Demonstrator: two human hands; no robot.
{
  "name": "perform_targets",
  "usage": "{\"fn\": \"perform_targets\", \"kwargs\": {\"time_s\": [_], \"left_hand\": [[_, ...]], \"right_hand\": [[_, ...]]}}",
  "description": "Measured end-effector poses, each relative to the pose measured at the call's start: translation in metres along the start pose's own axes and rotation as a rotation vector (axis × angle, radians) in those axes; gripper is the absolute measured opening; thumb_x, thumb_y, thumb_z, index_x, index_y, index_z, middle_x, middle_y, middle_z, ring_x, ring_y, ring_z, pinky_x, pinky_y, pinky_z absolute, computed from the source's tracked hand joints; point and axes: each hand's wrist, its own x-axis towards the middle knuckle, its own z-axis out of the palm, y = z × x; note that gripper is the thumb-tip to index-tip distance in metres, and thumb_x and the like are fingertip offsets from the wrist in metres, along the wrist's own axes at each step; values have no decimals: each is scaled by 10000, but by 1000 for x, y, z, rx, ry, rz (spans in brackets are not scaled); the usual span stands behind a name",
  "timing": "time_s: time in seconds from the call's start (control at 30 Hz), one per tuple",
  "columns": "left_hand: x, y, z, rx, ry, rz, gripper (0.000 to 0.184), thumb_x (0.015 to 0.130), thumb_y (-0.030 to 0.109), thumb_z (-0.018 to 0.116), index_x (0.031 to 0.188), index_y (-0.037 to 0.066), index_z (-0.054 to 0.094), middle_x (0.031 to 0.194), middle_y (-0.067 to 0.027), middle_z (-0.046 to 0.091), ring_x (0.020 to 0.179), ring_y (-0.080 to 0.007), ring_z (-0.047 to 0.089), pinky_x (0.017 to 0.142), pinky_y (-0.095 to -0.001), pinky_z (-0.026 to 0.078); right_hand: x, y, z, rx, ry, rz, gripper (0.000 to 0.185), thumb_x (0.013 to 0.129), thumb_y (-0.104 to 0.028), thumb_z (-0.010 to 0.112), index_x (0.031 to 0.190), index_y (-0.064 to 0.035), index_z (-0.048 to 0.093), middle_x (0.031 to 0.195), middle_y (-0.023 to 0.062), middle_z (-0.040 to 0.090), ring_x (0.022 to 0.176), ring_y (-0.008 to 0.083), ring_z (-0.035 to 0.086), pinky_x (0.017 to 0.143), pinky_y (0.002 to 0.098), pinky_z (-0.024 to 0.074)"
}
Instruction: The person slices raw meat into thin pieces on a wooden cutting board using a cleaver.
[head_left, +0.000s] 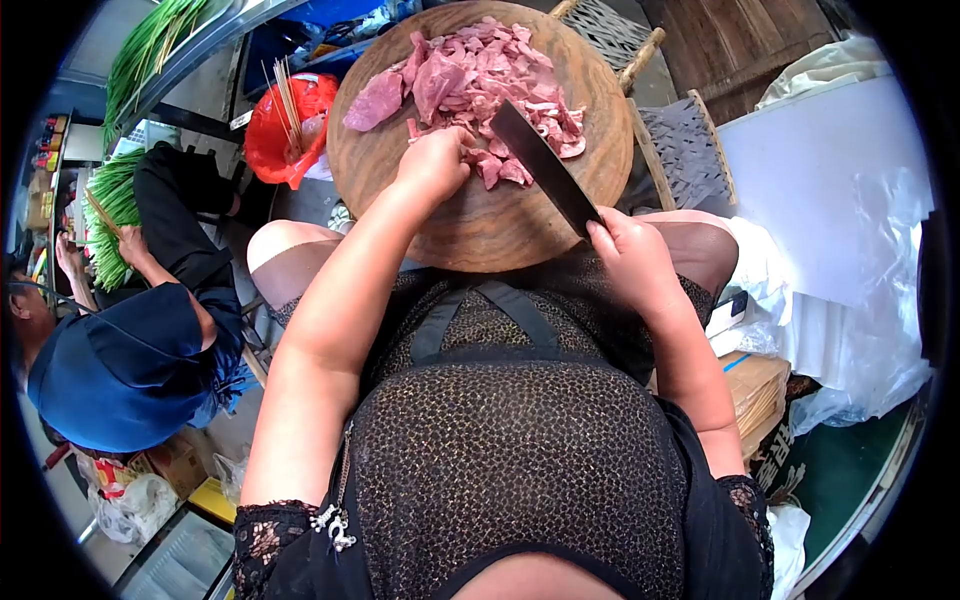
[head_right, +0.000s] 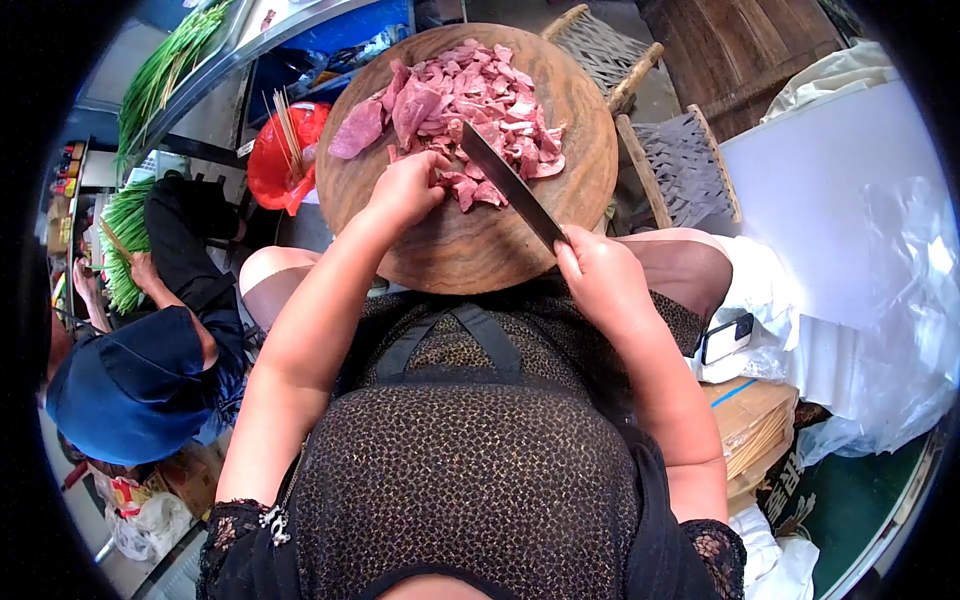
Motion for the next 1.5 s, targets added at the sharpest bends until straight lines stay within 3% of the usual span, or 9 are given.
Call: {"fn": "perform_targets", "kwargs": {"time_s": [0.07,0.13,0.27,0.53,1.0,1.2,1.33,1.4,1.5], "left_hand": [[-5,-5,2,-21,-3,65,238,799,131,727,1013,64,645,954,-116,690,927,-316,677,818,-427,537],[-21,-10,7,203,282,426,192,785,131,733,940,76,633,890,-98,654,874,-319,656,781,-439,529],[-77,-29,26,58,85,540,247,771,124,752,995,78,658,950,-123,631,924,-341,640,806,-437,530],[-85,-33,36,45,305,529,265,797,72,740,1052,32,682,1106,-136,663,1023,-339,644,900,-399,536],[-81,-38,51,140,410,567,159,817,88,638,957,82,714,854,-63,570,807,-247,601,710,-375,528],[-78,-39,46,193,456,681,230,782,79,629,997,81,711,944,-58,628,887,-239,635,782,-345,548],[-63,-33,33,128,312,556,250,827,37,606,1051,65,712,1052,-87,683,973,-274,666,870,-369,546],[-38,-31,21,53,573,613,165,858,43,632,1008,60,699,1016,-89,679,975,-314,648,869,-402,537],[34,-25,-30,-53,576,311,335,836,93,666,1165,30,643,1142,-193,654,1101,-376,616,991,-453,491]], "right_hand": [[-3,0,0,11,5,-13,216,968,-226,563,1025,-38,654,906,238,676,868,432,652,749,510,509],[-8,1,0,31,4,-24,217,968,-226,566,1038,-44,660,904,237,678,869,429,655,749,507,513],[-15,-5,2,28,-34,-71,232,967,-226,568,1076,-53,678,916,224,692,877,411,670,760,489,533],[-18,-9,11,-112,-59,-208,242,954,-219,590,1125,-70,674,935,183,715,856,370,693,752,470,559],[-10,-9,17,-273,-40,-390,138,934,-159,586,985,-52,657,763,165,679,718,359,683,621,472,548],[17,-15,19,-269,-178,-305,125,914,-136,544,925,-31,611,778,213,667,764,410,672,675,507,536],[21,-10,12,-136,11,-235,179,954,-183,553,983,-35,648,828,223,677,814,415,670,711,508,534],[21,-7,5,-82,86,-201,195,963,-199,558,995,-35,658,839,223,678,824,414,670,719,506,533],[14,-4,-1,-25,-171,-120,244,936,-231,595,1070,-51,690,923,213,703,880,400,683,774,488,547]]}}
